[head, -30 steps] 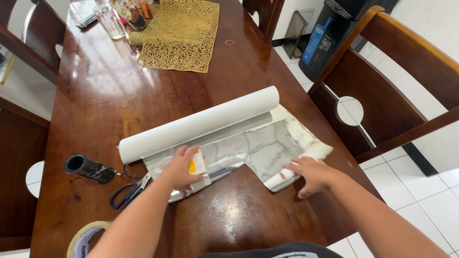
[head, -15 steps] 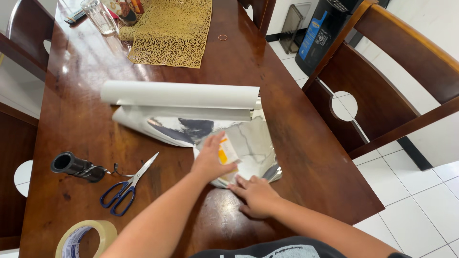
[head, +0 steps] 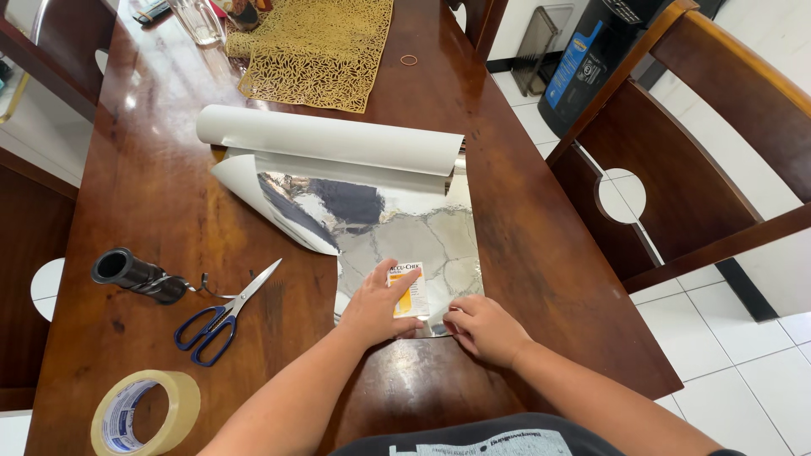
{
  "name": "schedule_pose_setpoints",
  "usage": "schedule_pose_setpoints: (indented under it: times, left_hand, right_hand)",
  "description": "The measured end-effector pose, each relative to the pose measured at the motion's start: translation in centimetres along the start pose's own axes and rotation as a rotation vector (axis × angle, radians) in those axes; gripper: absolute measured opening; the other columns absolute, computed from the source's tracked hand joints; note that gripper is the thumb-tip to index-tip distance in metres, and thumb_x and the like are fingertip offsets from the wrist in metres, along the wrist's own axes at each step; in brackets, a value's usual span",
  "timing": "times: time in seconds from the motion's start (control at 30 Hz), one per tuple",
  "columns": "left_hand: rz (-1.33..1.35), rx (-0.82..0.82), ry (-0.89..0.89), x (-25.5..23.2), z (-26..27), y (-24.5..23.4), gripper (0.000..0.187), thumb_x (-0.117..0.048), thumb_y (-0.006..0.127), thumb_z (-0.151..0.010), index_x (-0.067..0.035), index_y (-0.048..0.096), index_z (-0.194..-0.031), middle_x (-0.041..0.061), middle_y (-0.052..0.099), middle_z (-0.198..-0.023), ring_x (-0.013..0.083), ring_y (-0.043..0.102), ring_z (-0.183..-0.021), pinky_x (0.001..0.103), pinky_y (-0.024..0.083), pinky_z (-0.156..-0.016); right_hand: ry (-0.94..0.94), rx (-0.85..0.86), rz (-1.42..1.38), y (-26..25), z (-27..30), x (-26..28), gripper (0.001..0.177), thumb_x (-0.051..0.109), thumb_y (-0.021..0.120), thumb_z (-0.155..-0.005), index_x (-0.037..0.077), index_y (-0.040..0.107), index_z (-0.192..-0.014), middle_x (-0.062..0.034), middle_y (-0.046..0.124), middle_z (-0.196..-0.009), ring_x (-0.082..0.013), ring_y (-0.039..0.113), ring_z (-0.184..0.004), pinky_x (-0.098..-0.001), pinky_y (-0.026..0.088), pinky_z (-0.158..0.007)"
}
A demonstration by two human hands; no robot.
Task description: The person unrolls a roll of silver wrapping paper, places a small box on it, and cuts the paper to size. They fold the paper around the box, trim excess, and prepare to secure it with tape. The clip ends before the box is fully taped.
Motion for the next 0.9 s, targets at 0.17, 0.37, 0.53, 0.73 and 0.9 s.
schedule_pose_setpoints:
  times: [0.17,0.37,0.53,0.73,0.9]
  left_hand:
    - [0.059,-0.054,0.014,0.2,-0.1,0.4,0.085,-0.047,0.088,-0.069,-0.035,0.05,-0.145,0.014,0.029,-0.159,0.0393,0.045,-0.135,0.048,0.045,-0.105]
    - [0.074,-0.045,-0.007,0.4,-0.7,0.6,0.08,-0.047,0.088,-0.07,-0.032,0.053,-0.141,0.013,0.026,-0.165,0.0375,0.05,-0.134,0.045,0.046,-0.107]
    - [0.121,0.03,0.07,0.1,-0.6,0.2,0.087,-0.04,0.089,-0.068,-0.032,0.05,-0.145,0.017,0.02,-0.166,0.0377,0.048,-0.134,0.044,0.045,-0.107]
    - [0.125,0.043,0.004,1.0,-1.3,0.3,0.09,-0.035,0.092,-0.066,-0.035,0.052,-0.146,0.02,0.034,-0.149,0.0355,0.051,-0.123,0.042,0.047,-0.102]
    - [0.32,0.108,-0.037,2.1,-1.1,1.9,0.093,-0.034,0.083,-0.074,-0.036,0.044,-0.158,0.013,0.051,-0.128,0.0257,0.063,-0.098,0.037,0.055,-0.094]
  right_hand:
    - [-0.036,-0.063,0.104,0.9,0.0,-0.1,0.011,0.012,0.072,-0.082,0.012,0.071,-0.093,-0.0041,0.07,-0.105,-0.0279,0.065,-0.099,-0.0427,0.053,-0.081]
    - [0.039,-0.001,0.071,1.2,-0.5,-1.5,0.011,0.01,0.072,-0.078,0.014,0.075,-0.088,-0.001,0.074,-0.093,-0.0269,0.068,-0.09,-0.0424,0.053,-0.078]
    - [0.126,0.014,0.016,-0.2,-1.0,-1.4,0.007,0.018,0.074,-0.082,0.014,0.075,-0.087,0.0001,0.075,-0.09,-0.0264,0.069,-0.086,-0.0413,0.054,-0.079]
    - [0.584,0.138,-0.15,0.1,-2.8,-2.5,0.086,0.056,0.086,-0.067,0.008,0.058,-0.132,-0.0137,0.068,-0.114,-0.0313,0.067,-0.106,-0.0417,0.053,-0.091]
    - [0.689,0.168,-0.071,1.1,-5.3,-2.4,0.115,0.054,0.091,-0.06,0.003,0.037,-0.148,-0.0202,0.05,-0.14,-0.0374,0.058,-0.121,-0.0432,0.05,-0.099]
Point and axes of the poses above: each hand's wrist, its own z-axis away from the middle knuckle, its own y-axis out of the palm, x = y × z, the point moved 8 cm from there along -z, towards the middle knuckle
